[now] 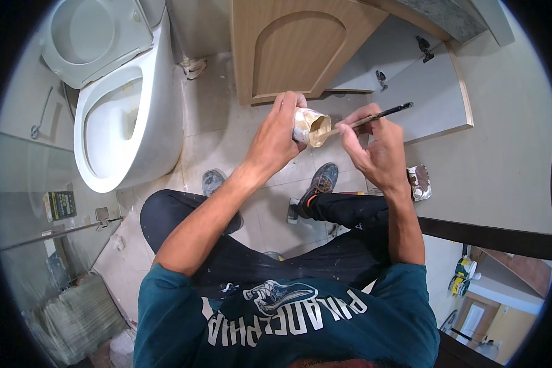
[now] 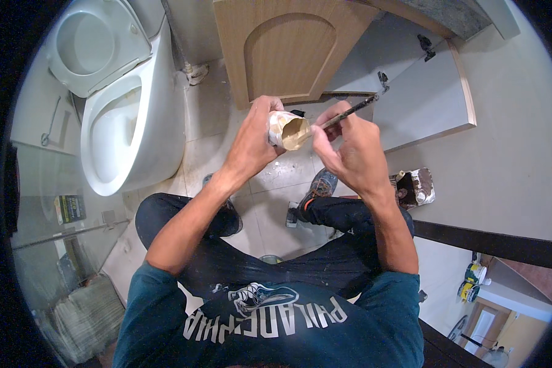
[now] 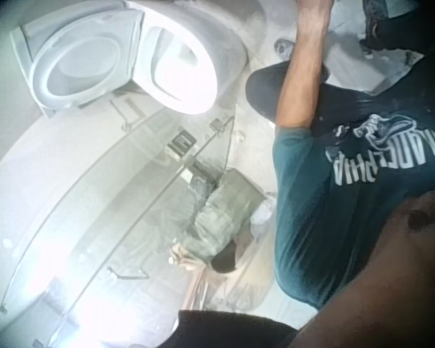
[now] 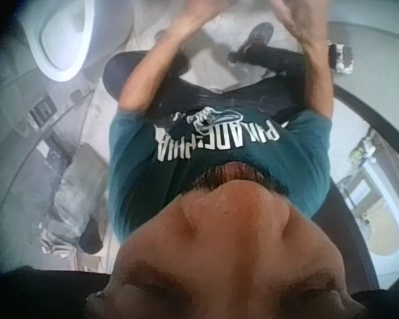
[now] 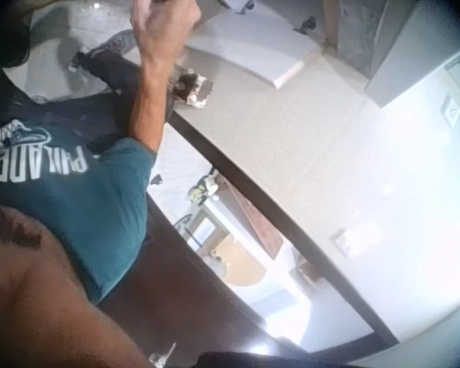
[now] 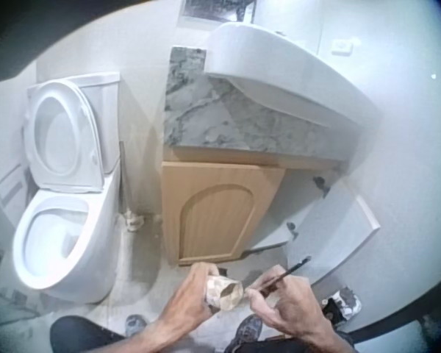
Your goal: The person uses a brush to apply a beige filler from a cup to the gaps between a wooden cabinet and a wall, alternating between stirring the filler and painting it onto the seam.
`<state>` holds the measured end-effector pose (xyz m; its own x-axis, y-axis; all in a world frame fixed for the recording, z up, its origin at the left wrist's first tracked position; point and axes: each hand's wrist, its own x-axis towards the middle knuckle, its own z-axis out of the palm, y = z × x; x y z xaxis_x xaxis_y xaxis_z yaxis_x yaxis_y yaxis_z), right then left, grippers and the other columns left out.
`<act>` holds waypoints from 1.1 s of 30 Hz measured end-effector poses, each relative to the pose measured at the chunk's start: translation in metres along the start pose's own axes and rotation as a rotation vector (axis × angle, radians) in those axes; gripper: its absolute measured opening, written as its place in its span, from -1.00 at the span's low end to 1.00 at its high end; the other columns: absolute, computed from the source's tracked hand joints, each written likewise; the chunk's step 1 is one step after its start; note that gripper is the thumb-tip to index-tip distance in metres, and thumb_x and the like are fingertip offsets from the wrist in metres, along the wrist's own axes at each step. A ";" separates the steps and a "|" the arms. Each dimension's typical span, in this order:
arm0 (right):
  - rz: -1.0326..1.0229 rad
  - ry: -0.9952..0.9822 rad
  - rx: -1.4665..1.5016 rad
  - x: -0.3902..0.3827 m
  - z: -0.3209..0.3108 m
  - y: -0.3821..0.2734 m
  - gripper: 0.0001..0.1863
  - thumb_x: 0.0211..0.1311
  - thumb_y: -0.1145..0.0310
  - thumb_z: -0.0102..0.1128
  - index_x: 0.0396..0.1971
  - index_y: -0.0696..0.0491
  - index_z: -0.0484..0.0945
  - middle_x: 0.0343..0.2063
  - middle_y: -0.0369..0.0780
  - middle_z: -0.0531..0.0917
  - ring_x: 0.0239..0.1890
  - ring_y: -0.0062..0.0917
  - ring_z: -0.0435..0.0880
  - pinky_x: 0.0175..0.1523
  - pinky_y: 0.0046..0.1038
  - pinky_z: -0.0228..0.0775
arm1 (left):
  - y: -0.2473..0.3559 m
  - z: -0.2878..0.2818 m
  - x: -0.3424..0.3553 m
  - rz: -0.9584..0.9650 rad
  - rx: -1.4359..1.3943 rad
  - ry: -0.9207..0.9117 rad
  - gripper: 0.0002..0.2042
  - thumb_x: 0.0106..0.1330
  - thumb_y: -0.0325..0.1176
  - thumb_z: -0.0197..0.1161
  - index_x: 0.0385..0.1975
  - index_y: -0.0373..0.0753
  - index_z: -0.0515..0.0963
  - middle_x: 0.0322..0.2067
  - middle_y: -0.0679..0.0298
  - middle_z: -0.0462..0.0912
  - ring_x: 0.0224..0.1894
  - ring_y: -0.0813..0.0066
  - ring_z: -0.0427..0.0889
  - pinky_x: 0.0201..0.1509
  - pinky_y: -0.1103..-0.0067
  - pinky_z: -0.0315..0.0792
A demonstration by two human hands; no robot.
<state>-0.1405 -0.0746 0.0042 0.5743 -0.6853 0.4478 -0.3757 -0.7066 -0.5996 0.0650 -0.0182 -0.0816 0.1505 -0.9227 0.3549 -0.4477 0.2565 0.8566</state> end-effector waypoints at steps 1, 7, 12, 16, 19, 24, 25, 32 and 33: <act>0.018 -0.013 0.048 -0.001 0.000 -0.001 -0.81 0.34 0.48 0.45 -0.20 0.21 0.60 -0.44 -0.16 0.74 -0.43 -0.47 0.79 -0.28 -0.43 0.65 | 0.000 0.002 -0.001 0.010 0.000 0.010 -0.39 0.05 -0.63 0.57 0.08 -0.23 0.37 0.05 -0.01 0.53 0.09 -0.27 0.62 0.04 0.10 0.53; 0.056 0.003 0.066 0.000 -0.002 -0.002 -0.84 0.37 0.49 0.42 -0.21 0.23 0.60 -0.40 -0.17 0.75 -0.40 -0.50 0.80 -0.26 -0.44 0.66 | -0.001 0.008 -0.002 0.020 0.026 0.079 -0.38 0.05 -0.57 0.65 0.08 -0.29 0.39 0.01 0.01 0.54 0.07 -0.05 0.66 0.14 0.25 0.54; 0.026 0.094 0.109 0.001 0.000 -0.001 -0.84 0.37 0.49 0.42 -0.21 0.23 0.61 -0.41 -0.17 0.75 -0.39 -0.50 0.80 -0.24 -0.46 0.67 | -0.003 0.010 -0.002 0.063 0.077 0.102 -0.38 0.06 -0.60 0.62 0.09 -0.28 0.39 0.03 0.01 0.52 0.08 -0.10 0.64 0.15 0.24 0.54; 0.065 -0.003 0.072 -0.001 -0.001 0.000 -0.83 0.37 0.47 0.43 -0.22 0.24 0.62 -0.43 -0.19 0.74 -0.39 -0.52 0.79 -0.25 -0.47 0.65 | -0.006 0.010 -0.003 0.081 0.092 0.136 -0.41 0.09 -0.64 0.54 0.10 -0.24 0.37 0.08 0.02 0.50 0.07 -0.24 0.62 0.04 0.08 0.53; 0.120 0.010 0.202 -0.002 0.001 0.000 -0.83 0.37 0.47 0.43 -0.24 0.25 0.63 -0.42 -0.19 0.73 -0.40 -0.55 0.78 -0.27 -0.49 0.63 | -0.003 0.011 -0.003 0.090 0.080 0.153 -0.42 0.11 -0.66 0.51 0.09 -0.23 0.36 0.10 0.01 0.49 0.06 -0.30 0.62 -0.01 0.01 0.53; 0.107 0.040 0.103 0.001 -0.002 0.001 -0.79 0.38 0.45 0.44 -0.23 0.30 0.63 -0.39 -0.16 0.74 -0.36 -0.57 0.79 -0.23 -0.49 0.65 | -0.004 0.011 -0.003 0.101 0.069 0.191 -0.40 0.10 -0.65 0.52 0.11 -0.22 0.36 0.10 0.01 0.48 0.07 -0.28 0.62 0.02 0.04 0.54; 0.125 0.022 0.165 0.000 -0.001 0.001 -0.80 0.40 0.46 0.43 -0.22 0.29 0.63 -0.38 -0.17 0.75 -0.34 -0.57 0.80 -0.21 -0.49 0.67 | -0.006 0.011 -0.003 0.103 0.069 0.188 -0.39 0.10 -0.65 0.53 0.12 -0.21 0.36 0.10 0.02 0.48 0.08 -0.27 0.62 0.02 0.04 0.55; 0.140 0.098 0.326 0.004 -0.007 0.002 -0.88 0.46 0.54 0.36 -0.17 0.24 0.60 -0.26 -0.13 0.83 -0.20 -0.53 0.85 -0.08 -0.49 0.72 | -0.011 0.014 -0.003 0.005 0.039 0.120 -0.30 0.01 -0.47 0.71 0.19 -0.26 0.48 0.14 0.08 0.54 0.17 0.00 0.57 0.26 0.25 0.51; 0.140 0.114 0.328 0.005 -0.010 0.003 -0.88 0.47 0.54 0.36 -0.16 0.24 0.59 -0.24 -0.11 0.83 -0.19 -0.52 0.86 -0.07 -0.49 0.72 | -0.013 0.016 -0.004 -0.044 0.017 0.091 -0.31 0.02 -0.44 0.71 0.18 -0.27 0.49 0.14 0.09 0.54 0.19 0.02 0.55 0.28 0.26 0.50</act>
<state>-0.1465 -0.0819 0.0114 0.4419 -0.7996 0.4065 -0.1809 -0.5233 -0.8327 0.0565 -0.0219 -0.1002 0.2493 -0.9027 0.3507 -0.4537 0.2111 0.8658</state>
